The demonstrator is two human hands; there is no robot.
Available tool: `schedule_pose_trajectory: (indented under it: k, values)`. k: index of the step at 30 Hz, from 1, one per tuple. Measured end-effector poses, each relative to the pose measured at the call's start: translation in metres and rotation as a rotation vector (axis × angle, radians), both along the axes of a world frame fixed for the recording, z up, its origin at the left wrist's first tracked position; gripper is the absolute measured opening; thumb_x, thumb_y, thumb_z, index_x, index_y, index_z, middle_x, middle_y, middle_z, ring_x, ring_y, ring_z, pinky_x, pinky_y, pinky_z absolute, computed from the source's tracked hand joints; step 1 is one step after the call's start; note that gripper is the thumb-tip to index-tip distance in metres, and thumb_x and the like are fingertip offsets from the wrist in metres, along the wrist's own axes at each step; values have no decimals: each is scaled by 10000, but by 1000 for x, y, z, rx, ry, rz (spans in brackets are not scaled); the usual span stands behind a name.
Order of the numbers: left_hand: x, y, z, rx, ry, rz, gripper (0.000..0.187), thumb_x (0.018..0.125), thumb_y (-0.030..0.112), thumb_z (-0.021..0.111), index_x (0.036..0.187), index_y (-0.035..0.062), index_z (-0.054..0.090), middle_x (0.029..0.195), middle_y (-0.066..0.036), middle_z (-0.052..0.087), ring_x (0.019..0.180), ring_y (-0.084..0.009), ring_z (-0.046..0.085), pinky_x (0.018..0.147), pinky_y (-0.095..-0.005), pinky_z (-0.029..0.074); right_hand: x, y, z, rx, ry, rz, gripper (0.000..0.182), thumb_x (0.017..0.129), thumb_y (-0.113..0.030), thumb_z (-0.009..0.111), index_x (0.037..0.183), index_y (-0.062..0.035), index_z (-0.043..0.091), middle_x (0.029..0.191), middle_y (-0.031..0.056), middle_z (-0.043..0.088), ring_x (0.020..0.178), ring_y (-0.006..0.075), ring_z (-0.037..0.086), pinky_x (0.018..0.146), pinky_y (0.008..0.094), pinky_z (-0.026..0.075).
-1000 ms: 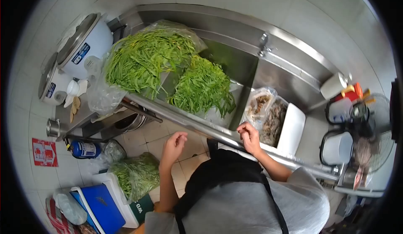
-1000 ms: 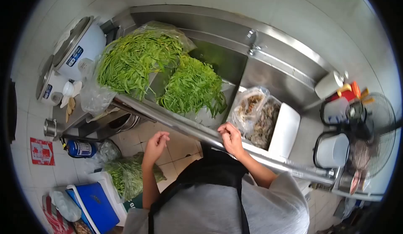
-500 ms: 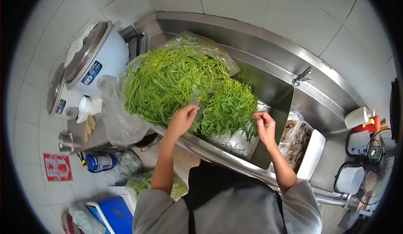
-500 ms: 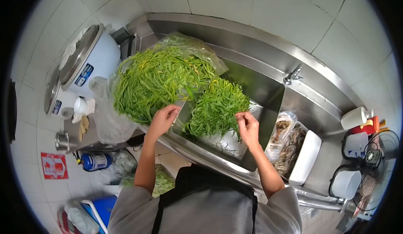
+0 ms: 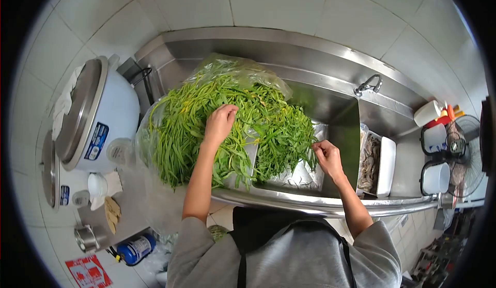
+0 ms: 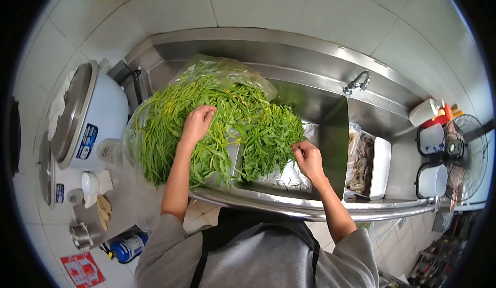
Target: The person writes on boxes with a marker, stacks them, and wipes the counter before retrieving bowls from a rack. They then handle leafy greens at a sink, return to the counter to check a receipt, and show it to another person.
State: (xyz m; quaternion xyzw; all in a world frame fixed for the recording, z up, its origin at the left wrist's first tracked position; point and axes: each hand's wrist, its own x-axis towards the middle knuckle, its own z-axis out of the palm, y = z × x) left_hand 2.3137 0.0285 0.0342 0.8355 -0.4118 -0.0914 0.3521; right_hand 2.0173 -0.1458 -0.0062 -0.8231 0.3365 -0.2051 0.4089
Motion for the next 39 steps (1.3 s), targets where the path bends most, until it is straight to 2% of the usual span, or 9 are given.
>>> schedule_pose_trajectory:
  k: [6, 8, 13, 17, 21, 27, 30, 36, 39]
  values:
    - [-6, -23, -22, -179, 46, -211, 206, 876, 156, 529, 1001, 21, 621, 858, -130, 652, 732, -252, 629, 676, -330, 486, -36, 28, 5, -82, 14, -170, 132, 805, -126, 584, 819, -12, 649, 715, 134, 581, 541, 245, 534, 528, 334, 427]
    - [-33, -25, -53, -111, 294, -262, 235, 890, 200, 532, 1004, 17, 626, 840, -129, 661, 728, -196, 633, 660, -309, 486, -71, 43, -5, -81, -22, -297, 134, 814, -128, 583, 809, -9, 645, 716, 131, 575, 540, 238, 534, 525, 326, 426]
    - [-165, 0, -80, 14, 717, -561, 172, 884, 136, 549, 955, 1, 630, 808, -57, 660, 773, -107, 587, 732, -260, 458, -154, 108, -17, 59, -39, -684, 138, 820, -143, 557, 856, -29, 626, 707, 159, 599, 631, 254, 601, 584, 344, 476]
    - [-252, 11, -79, 163, 778, -726, 188, 867, 128, 567, 968, -21, 623, 829, -87, 677, 776, -115, 610, 727, -259, 463, -191, 143, -35, -80, -126, -631, 147, 834, -177, 569, 836, -41, 624, 664, 147, 604, 575, 250, 601, 549, 347, 483]
    - [-339, -23, -49, 167, 712, -976, 189, 858, 148, 590, 936, -16, 641, 756, -80, 679, 712, -103, 615, 671, -243, 471, -267, 168, -62, -44, -27, -749, 192, 853, -265, 548, 841, -89, 626, 701, 144, 617, 629, 324, 601, 563, 399, 482]
    - [-524, -110, -54, 99, 448, -1409, 207, 841, 187, 622, 758, 2, 659, 663, -111, 643, 584, -182, 600, 562, -296, 454, -470, 210, -80, -14, 100, -1203, 226, 867, -320, 547, 909, -128, 658, 699, 104, 637, 635, 272, 621, 596, 369, 490]
    - [-631, -128, -56, 216, 221, -1558, 231, 842, 269, 599, 822, 48, 663, 742, -132, 647, 678, -304, 613, 621, -333, 470, -561, 223, -85, 96, 196, -1326, 265, 859, -360, 542, 905, -130, 668, 726, 96, 649, 687, 272, 632, 637, 378, 495]
    - [-778, -127, -78, 466, 178, -1846, 245, 825, 267, 608, 984, 83, 644, 880, -118, 662, 805, -285, 632, 721, -351, 477, -731, 181, -82, 392, 363, -1371, 350, 817, -394, 557, 1042, -136, 630, 999, 123, 636, 931, 300, 600, 783, 400, 481]
    - [-838, -139, -74, 593, 197, -2003, 282, 824, 226, 621, 1045, 50, 617, 914, -151, 657, 865, -295, 634, 770, -340, 481, -831, 139, -70, 327, 266, -1460, 383, 781, -382, 593, 1098, -167, 602, 933, 153, 644, 870, 296, 619, 776, 408, 481]
